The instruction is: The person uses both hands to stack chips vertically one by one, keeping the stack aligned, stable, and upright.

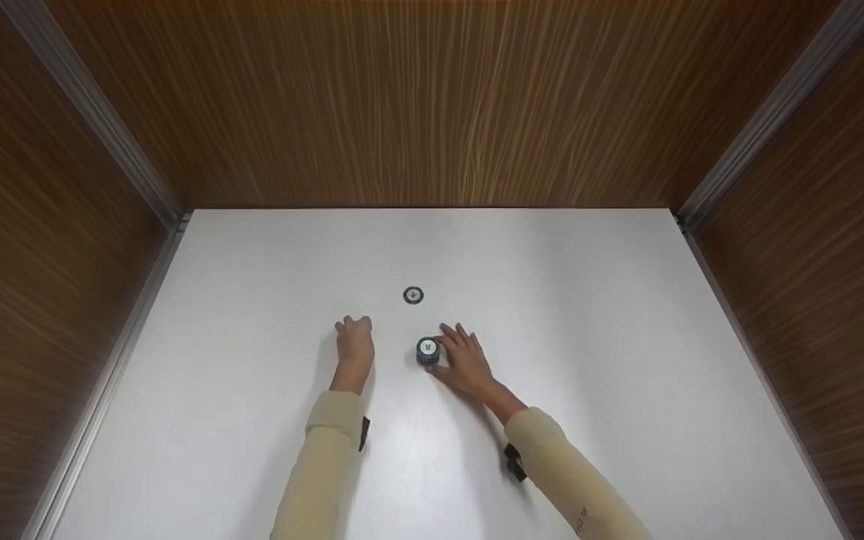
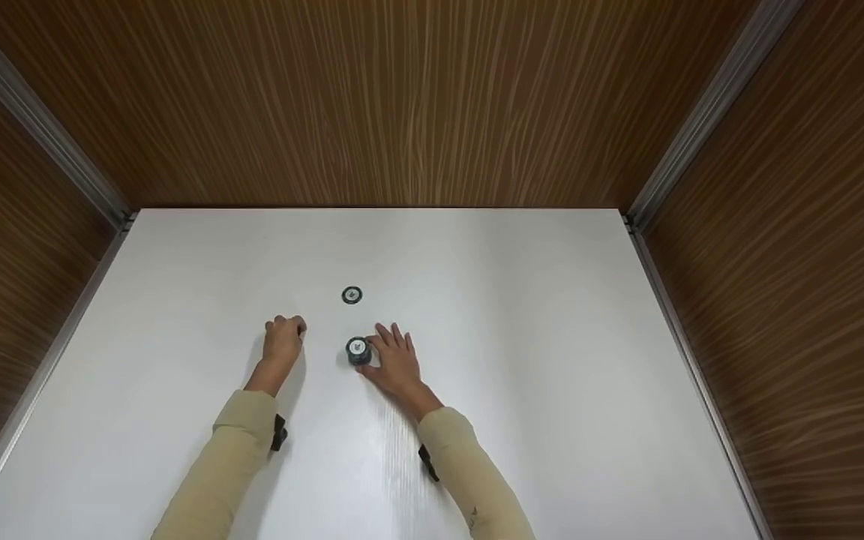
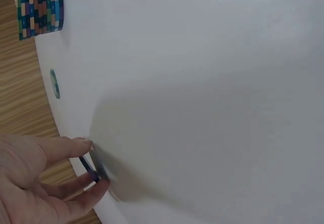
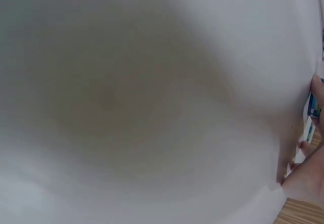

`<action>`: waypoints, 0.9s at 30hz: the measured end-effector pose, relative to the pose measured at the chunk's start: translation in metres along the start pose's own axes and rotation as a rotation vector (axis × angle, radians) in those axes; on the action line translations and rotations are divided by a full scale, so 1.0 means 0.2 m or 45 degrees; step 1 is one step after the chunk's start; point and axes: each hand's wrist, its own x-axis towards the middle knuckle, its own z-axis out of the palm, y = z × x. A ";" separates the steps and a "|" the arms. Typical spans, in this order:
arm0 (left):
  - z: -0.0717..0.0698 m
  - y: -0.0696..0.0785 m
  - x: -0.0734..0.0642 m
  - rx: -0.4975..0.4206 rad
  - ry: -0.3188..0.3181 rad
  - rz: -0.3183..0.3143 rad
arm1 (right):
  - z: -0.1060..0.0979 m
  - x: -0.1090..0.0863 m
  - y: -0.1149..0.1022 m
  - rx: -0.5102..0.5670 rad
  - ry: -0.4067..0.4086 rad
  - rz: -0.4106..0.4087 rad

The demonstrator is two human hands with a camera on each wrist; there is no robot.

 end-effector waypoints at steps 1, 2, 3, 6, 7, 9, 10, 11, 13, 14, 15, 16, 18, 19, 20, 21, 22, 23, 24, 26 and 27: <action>0.00 0.00 0.00 -0.009 -0.014 0.005 | 0.00 0.00 0.00 -0.003 0.003 -0.002; -0.01 0.00 0.00 -0.016 -0.029 0.006 | 0.00 0.00 0.00 -0.007 0.007 -0.005; -0.01 0.00 0.00 -0.021 -0.044 0.007 | 0.00 0.00 0.00 -0.007 0.007 -0.003; -0.01 -0.01 0.00 -0.035 -0.086 -0.010 | 0.00 0.00 0.00 -0.005 0.005 0.004; -0.01 0.00 0.00 -0.041 -0.100 -0.020 | 0.00 0.00 0.00 -0.006 0.003 0.006; -0.01 0.00 -0.01 -0.060 -0.118 -0.039 | 0.00 0.00 -0.01 0.000 0.002 0.004; -0.01 0.00 -0.01 -0.085 -0.120 -0.048 | 0.00 0.00 -0.01 -0.001 0.005 0.001; -0.01 0.01 -0.02 -0.113 -0.120 -0.058 | 0.00 0.00 -0.01 -0.001 0.007 -0.003; -0.02 0.02 -0.02 -0.158 -0.115 -0.062 | 0.00 0.00 -0.01 -0.005 0.011 -0.006; -0.02 0.03 -0.03 -0.174 -0.113 -0.063 | 0.00 0.00 -0.01 -0.002 0.013 -0.006; -0.02 0.04 -0.03 -0.182 -0.108 -0.057 | 0.00 0.00 -0.01 -0.002 0.016 -0.008; -0.02 0.04 -0.04 -0.183 -0.101 -0.050 | 0.00 0.00 -0.01 0.002 0.018 -0.007; -0.02 0.07 -0.05 -0.148 -0.092 -0.023 | 0.00 0.00 -0.01 0.005 0.015 -0.007; -0.03 0.08 -0.05 -0.129 -0.082 -0.005 | 0.00 0.00 -0.02 0.011 0.010 -0.004; -0.03 0.09 -0.06 -0.115 -0.076 0.011 | 0.00 0.00 -0.02 0.013 0.003 -0.001; -0.04 0.11 -0.06 -0.099 -0.069 0.030 | 0.00 0.00 -0.02 0.012 -0.005 0.002; -0.04 0.12 -0.07 -0.094 -0.065 0.043 | 0.00 0.00 -0.02 0.011 -0.014 0.008; -0.04 0.13 -0.07 -0.091 -0.060 0.061 | 0.00 0.00 -0.02 0.011 -0.019 0.011; -0.05 0.15 -0.07 -0.086 -0.058 0.076 | 0.00 0.00 -0.02 0.013 -0.022 0.015; -0.06 0.17 -0.08 -0.090 -0.054 0.101 | 0.00 0.00 -0.02 0.017 -0.024 0.023; -0.06 0.18 -0.09 -0.090 -0.054 0.113 | 0.00 0.00 -0.02 0.020 -0.022 0.025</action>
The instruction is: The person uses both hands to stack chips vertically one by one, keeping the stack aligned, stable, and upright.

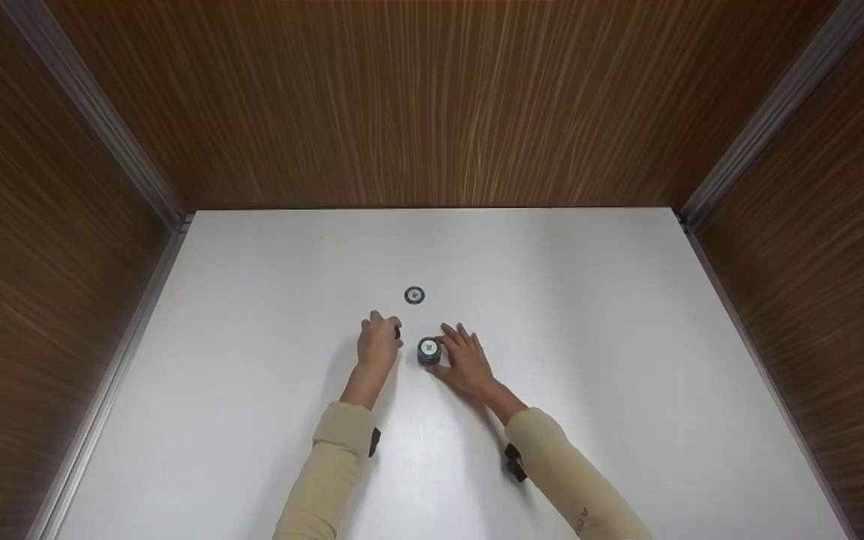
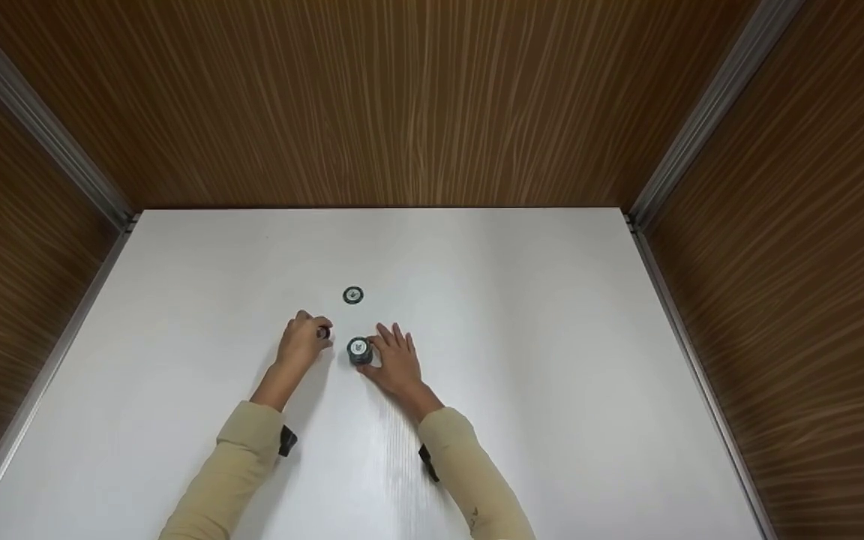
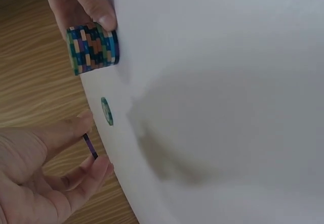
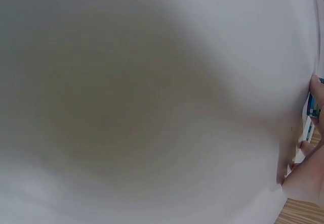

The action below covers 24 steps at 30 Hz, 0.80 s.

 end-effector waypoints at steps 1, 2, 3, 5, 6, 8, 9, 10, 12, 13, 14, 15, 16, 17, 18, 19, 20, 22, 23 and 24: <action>0.00 0.01 0.00 0.002 0.002 0.013 | 0.00 0.00 0.00 0.006 0.005 0.001; -0.01 0.02 -0.01 0.009 0.004 0.027 | 0.00 0.00 0.00 0.006 0.010 -0.001; -0.01 0.04 -0.01 0.015 0.005 0.038 | 0.01 0.00 0.00 0.006 0.014 -0.001; -0.01 0.06 -0.01 0.025 -0.001 0.055 | 0.01 0.00 0.00 0.005 0.023 -0.008; -0.01 0.07 -0.01 0.035 -0.007 0.062 | 0.01 0.00 0.00 0.000 0.029 -0.014; -0.01 0.09 -0.01 0.047 -0.020 0.070 | 0.02 0.00 0.00 -0.013 0.030 -0.017; -0.01 0.10 -0.01 0.049 -0.027 0.073 | 0.02 0.00 0.00 -0.012 0.035 -0.021; -0.01 0.11 -0.01 0.051 -0.031 0.079 | 0.02 0.00 0.00 -0.015 0.037 -0.023; -0.01 0.13 -0.01 0.068 -0.028 0.103 | 0.02 0.00 0.00 -0.021 0.044 -0.030; -0.01 0.14 -0.02 0.074 -0.027 0.116 | 0.02 0.00 0.00 -0.025 0.047 -0.032; 0.00 0.15 -0.02 0.084 -0.022 0.132 | 0.02 0.00 0.00 -0.024 0.054 -0.036; 0.00 0.15 -0.02 0.098 -0.019 0.147 | 0.02 0.00 0.00 -0.024 0.060 -0.043; 0.01 0.16 -0.02 0.110 -0.017 0.160 | 0.02 0.00 0.00 -0.027 0.062 -0.044; 0.01 0.16 -0.03 0.121 -0.014 0.174 | 0.02 0.00 0.00 -0.030 0.061 -0.045; 0.02 0.16 -0.03 0.128 -0.011 0.186 | 0.02 0.00 0.00 -0.030 0.060 -0.044; 0.03 0.17 -0.03 0.139 -0.009 0.197 | 0.02 0.00 0.00 -0.029 0.059 -0.043; 0.04 0.17 -0.04 0.148 -0.007 0.207 | 0.02 0.00 0.00 -0.024 0.056 -0.041; 0.05 0.17 -0.04 0.154 0.006 0.230 | 0.02 0.00 0.00 -0.024 0.042 -0.032; 0.06 0.17 -0.05 0.156 0.017 0.243 | 0.02 0.00 0.00 -0.022 0.036 -0.031; 0.06 0.17 -0.05 0.155 0.025 0.250 | 0.02 0.00 0.00 -0.017 0.032 -0.029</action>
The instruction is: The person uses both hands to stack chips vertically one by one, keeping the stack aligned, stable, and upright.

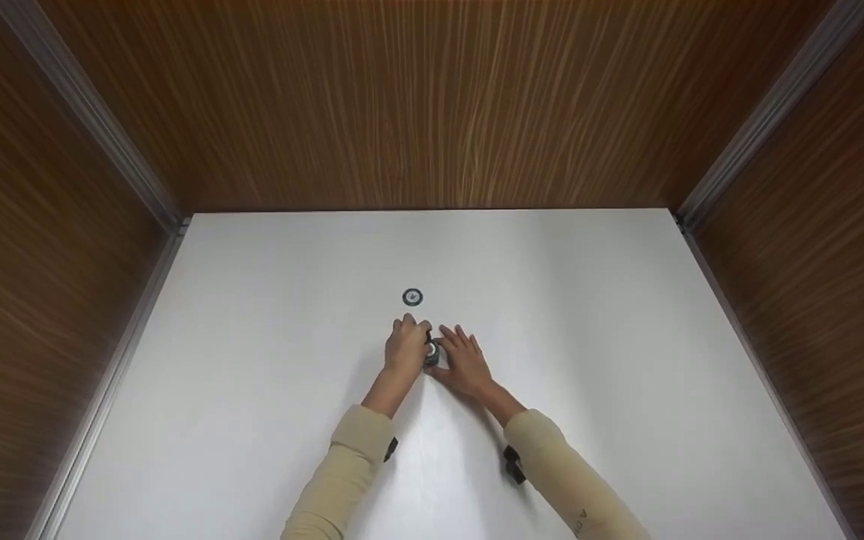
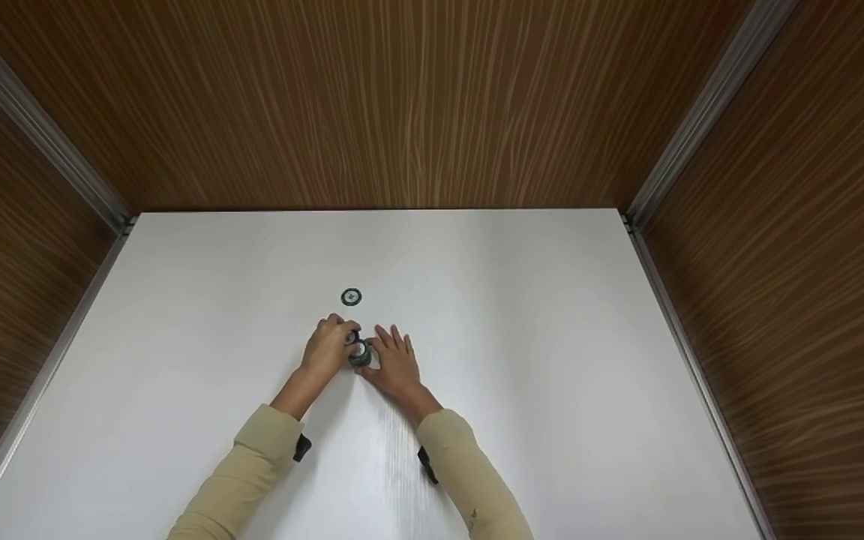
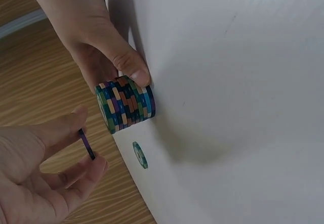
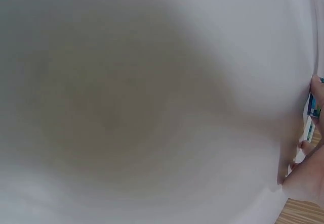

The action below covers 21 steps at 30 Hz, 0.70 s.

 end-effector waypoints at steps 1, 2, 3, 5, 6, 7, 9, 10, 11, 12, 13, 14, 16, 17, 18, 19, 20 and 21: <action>0.00 0.00 0.00 0.003 0.007 0.005 | 0.00 0.00 0.00 0.003 -0.005 0.001; 0.01 0.01 0.00 0.004 0.019 0.011 | 0.00 0.00 0.00 0.005 -0.010 0.002; 0.02 0.01 0.00 0.009 0.032 0.016 | 0.00 0.00 0.00 0.006 -0.015 0.004; 0.03 0.01 0.00 0.024 0.052 0.024 | 0.00 0.00 -0.01 0.010 -0.016 0.005; 0.03 0.01 0.00 0.033 0.055 0.026 | 0.00 0.00 -0.01 0.011 -0.017 0.007; 0.04 0.01 -0.01 0.047 0.064 0.032 | -0.01 0.00 -0.01 0.008 -0.018 0.008; 0.04 0.02 -0.01 0.065 0.079 0.044 | -0.01 0.01 -0.01 0.002 -0.024 0.014; 0.05 0.02 -0.01 0.069 0.085 0.049 | -0.01 0.01 -0.01 -0.005 -0.026 0.014; 0.05 0.02 -0.01 0.075 0.091 0.053 | -0.01 0.01 -0.01 -0.011 -0.029 0.016; 0.06 0.02 -0.01 0.079 0.091 0.052 | -0.01 0.01 -0.01 -0.017 -0.031 0.018; 0.06 0.02 -0.02 0.084 0.094 0.053 | -0.01 0.01 -0.01 -0.022 -0.033 0.020; 0.06 0.02 -0.02 0.085 0.092 0.052 | -0.01 0.01 -0.01 -0.025 -0.035 0.022; 0.06 0.02 -0.02 0.083 0.081 0.047 | -0.01 0.01 -0.01 -0.028 -0.040 0.026; 0.06 0.03 -0.02 0.083 0.074 0.044 | -0.01 0.01 -0.01 -0.030 -0.044 0.028; 0.06 0.03 -0.02 0.081 0.067 0.043 | -0.01 0.01 -0.01 -0.030 -0.048 0.030; 0.06 0.03 -0.02 0.084 0.062 0.041 | -0.01 0.00 -0.01 -0.032 -0.053 0.031; 0.06 0.03 -0.02 0.086 0.056 0.038 | -0.01 0.00 -0.01 -0.033 -0.055 0.028; 0.06 0.04 -0.02 0.090 0.051 0.036 | -0.01 0.00 -0.01 -0.035 -0.056 0.025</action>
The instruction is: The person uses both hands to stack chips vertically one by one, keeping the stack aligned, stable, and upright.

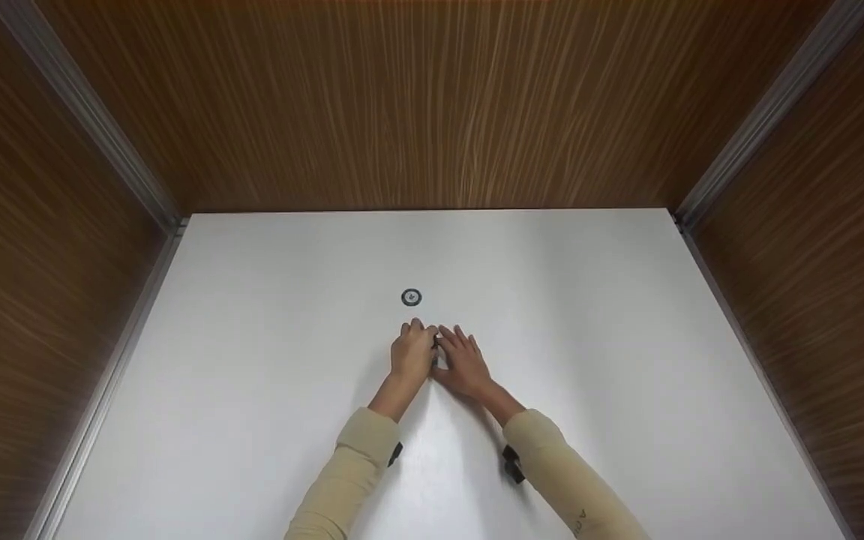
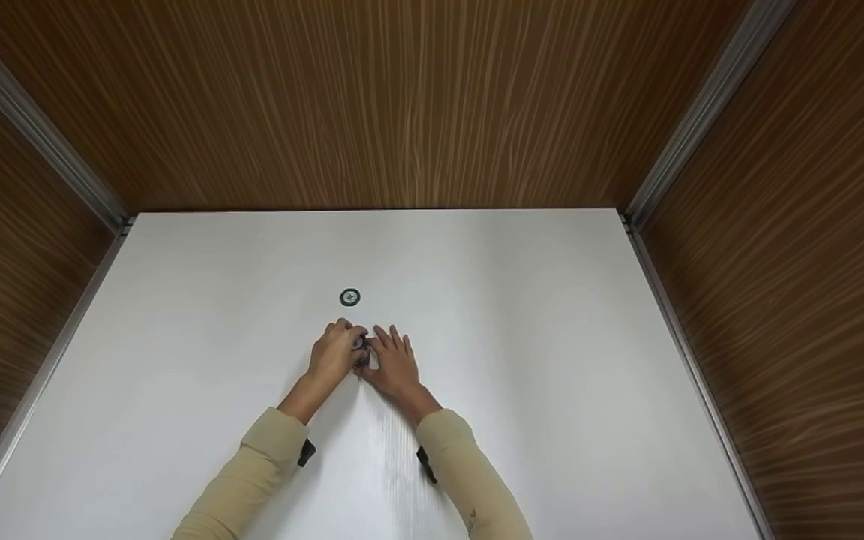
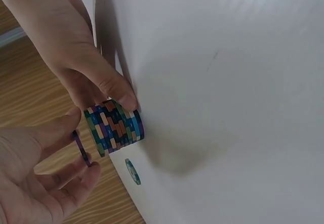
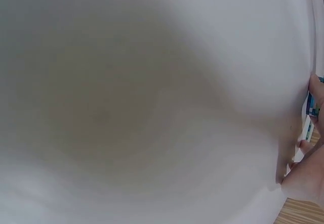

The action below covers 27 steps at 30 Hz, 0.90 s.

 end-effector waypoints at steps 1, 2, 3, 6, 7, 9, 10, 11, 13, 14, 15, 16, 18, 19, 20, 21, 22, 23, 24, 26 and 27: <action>0.00 0.00 0.00 0.010 -0.001 0.000 | 0.00 0.00 0.00 -0.008 -0.001 -0.005; 0.00 0.01 0.00 0.021 0.004 0.004 | 0.00 0.00 0.00 -0.012 0.004 -0.012; 0.00 0.01 0.00 0.034 0.008 0.005 | 0.00 0.00 0.01 -0.015 0.011 -0.019; 0.01 0.02 0.00 0.064 0.038 0.015 | 0.00 0.00 0.01 -0.027 0.028 -0.039; 0.02 0.02 0.00 0.073 0.048 0.020 | 0.00 0.00 0.01 -0.032 0.025 -0.039; 0.02 0.02 0.00 0.081 0.056 0.023 | 0.00 0.00 0.02 -0.031 0.017 -0.037; 0.03 0.03 0.00 0.082 0.056 0.025 | -0.01 0.01 0.02 -0.034 0.005 -0.029; 0.03 0.03 0.00 0.086 0.053 0.026 | -0.01 0.01 0.01 -0.036 -0.006 -0.022; 0.03 0.03 0.00 0.095 0.044 0.026 | -0.01 0.01 0.01 -0.037 -0.028 -0.005; 0.03 0.03 0.00 0.099 0.036 0.021 | -0.01 0.01 0.00 -0.038 -0.034 0.000; 0.03 0.03 0.00 0.105 0.032 0.017 | -0.01 0.01 0.00 -0.034 -0.042 0.007; 0.04 0.03 -0.01 0.111 0.030 0.014 | -0.01 0.01 0.00 -0.032 -0.047 0.011; 0.04 0.03 -0.01 0.122 0.026 0.008 | -0.02 0.01 -0.01 -0.025 -0.050 0.011; 0.04 0.03 -0.01 0.126 0.024 0.006 | -0.02 0.01 -0.01 -0.023 -0.053 0.011; 0.04 0.03 -0.01 0.131 0.026 0.006 | -0.02 0.01 -0.01 -0.019 -0.054 0.009; 0.04 0.03 -0.01 0.136 0.029 0.007 | -0.02 0.00 -0.01 -0.011 -0.049 0.003; 0.04 0.03 -0.01 0.140 0.030 0.008 | -0.02 0.00 -0.01 -0.011 -0.044 -0.003; 0.04 0.03 -0.01 0.145 0.029 0.006 | -0.03 0.00 -0.02 -0.008 -0.039 -0.008; 0.04 0.03 -0.01 0.148 0.027 0.005 | -0.03 0.00 -0.02 -0.003 -0.034 -0.015; 0.04 0.03 -0.01 0.148 0.024 0.001 | -0.03 0.00 -0.02 0.003 -0.024 -0.024; 0.04 0.03 -0.01 0.145 0.018 -0.003 | -0.03 0.00 -0.01 0.007 -0.019 -0.026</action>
